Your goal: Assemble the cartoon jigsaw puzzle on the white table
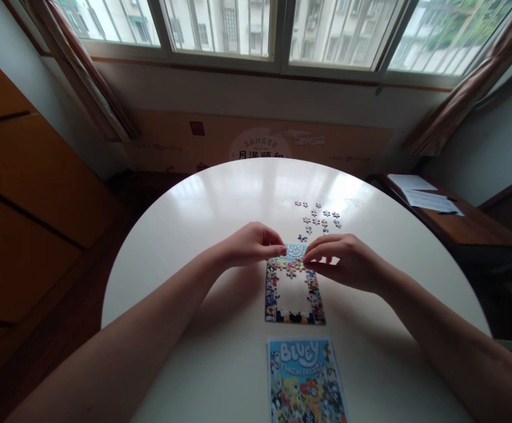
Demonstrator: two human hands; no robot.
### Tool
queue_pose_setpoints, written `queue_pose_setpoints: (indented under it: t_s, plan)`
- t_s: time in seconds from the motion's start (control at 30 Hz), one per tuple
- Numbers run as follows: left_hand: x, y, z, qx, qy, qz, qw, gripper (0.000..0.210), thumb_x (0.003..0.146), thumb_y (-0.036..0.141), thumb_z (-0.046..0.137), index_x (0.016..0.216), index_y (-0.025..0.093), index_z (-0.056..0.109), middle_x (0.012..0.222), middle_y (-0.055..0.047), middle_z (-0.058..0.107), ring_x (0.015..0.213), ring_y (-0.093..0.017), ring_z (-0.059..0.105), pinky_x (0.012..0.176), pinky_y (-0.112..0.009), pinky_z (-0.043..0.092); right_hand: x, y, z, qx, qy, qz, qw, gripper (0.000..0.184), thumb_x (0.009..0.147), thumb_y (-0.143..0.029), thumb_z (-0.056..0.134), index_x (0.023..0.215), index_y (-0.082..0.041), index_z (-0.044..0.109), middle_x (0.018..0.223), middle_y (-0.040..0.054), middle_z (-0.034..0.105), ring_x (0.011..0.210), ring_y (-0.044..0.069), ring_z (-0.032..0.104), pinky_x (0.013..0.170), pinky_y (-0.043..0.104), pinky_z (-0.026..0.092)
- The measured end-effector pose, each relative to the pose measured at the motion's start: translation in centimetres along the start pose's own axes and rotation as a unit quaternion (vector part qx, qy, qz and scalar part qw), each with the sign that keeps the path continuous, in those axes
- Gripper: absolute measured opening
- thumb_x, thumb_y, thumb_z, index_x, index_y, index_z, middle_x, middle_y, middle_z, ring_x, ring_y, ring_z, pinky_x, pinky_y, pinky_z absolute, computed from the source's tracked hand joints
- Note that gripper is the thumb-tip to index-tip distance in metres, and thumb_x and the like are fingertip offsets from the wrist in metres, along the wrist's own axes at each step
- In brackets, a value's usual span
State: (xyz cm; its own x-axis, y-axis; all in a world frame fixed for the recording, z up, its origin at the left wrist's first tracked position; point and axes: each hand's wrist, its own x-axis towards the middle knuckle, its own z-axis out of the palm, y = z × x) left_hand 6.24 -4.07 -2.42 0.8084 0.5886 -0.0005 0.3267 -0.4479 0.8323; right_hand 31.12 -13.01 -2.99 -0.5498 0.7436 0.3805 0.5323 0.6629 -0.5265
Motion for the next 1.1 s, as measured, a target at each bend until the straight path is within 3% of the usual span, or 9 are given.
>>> queue_pose_setpoints:
  t_s: [0.13,0.23,0.6,1.1]
  plan:
    - [0.0,-0.1,0.2,0.062,0.013,0.040,0.997,0.018,0.083,0.028,0.069,0.092,0.016,0.080,0.083,-0.007,0.076,0.071,-0.014,0.064,0.064,-0.026,0.048,-0.1,0.5,-0.6,-0.012,-0.087,0.017,0.996,0.013,0.092,-0.027,0.067,0.096,-0.027,0.079,0.093,0.0030,0.077,0.076,0.016,0.071,0.070,0.031,0.058]
    - [0.0,-0.1,0.6,0.092,-0.004,0.073,0.993,0.017,0.082,0.021,0.068,0.093,0.018,0.081,0.085,-0.006,0.075,0.070,-0.013,0.063,0.066,-0.026,0.049,-0.2,0.8,-0.5,-0.016,-0.110,0.019,0.994,0.012,0.090,-0.025,0.068,0.095,-0.027,0.079,0.090,0.0026,0.077,0.074,0.015,0.070,0.069,0.030,0.056]
    - [0.1,-0.4,1.1,0.149,-0.037,0.075,0.985,0.025,0.080,0.015,0.065,0.091,0.027,0.084,0.094,-0.004,0.075,0.075,-0.014,0.063,0.069,-0.026,0.048,0.0,0.7,0.3,-0.020,-0.104,0.036,0.994,0.010,0.089,-0.027,0.070,0.090,-0.027,0.080,0.088,0.0018,0.076,0.073,0.015,0.068,0.067,0.030,0.054]
    - [0.2,-0.3,1.1,0.143,-0.047,0.065,0.987,0.029,0.078,0.010,0.064,0.091,0.026,0.084,0.098,-0.005,0.075,0.081,-0.015,0.066,0.074,-0.028,0.049,0.2,0.3,0.2,-0.044,-0.116,0.047,0.991,0.010,0.089,-0.027,0.069,0.090,-0.028,0.080,0.090,-0.0002,0.077,0.076,0.016,0.070,0.068,0.030,0.054]
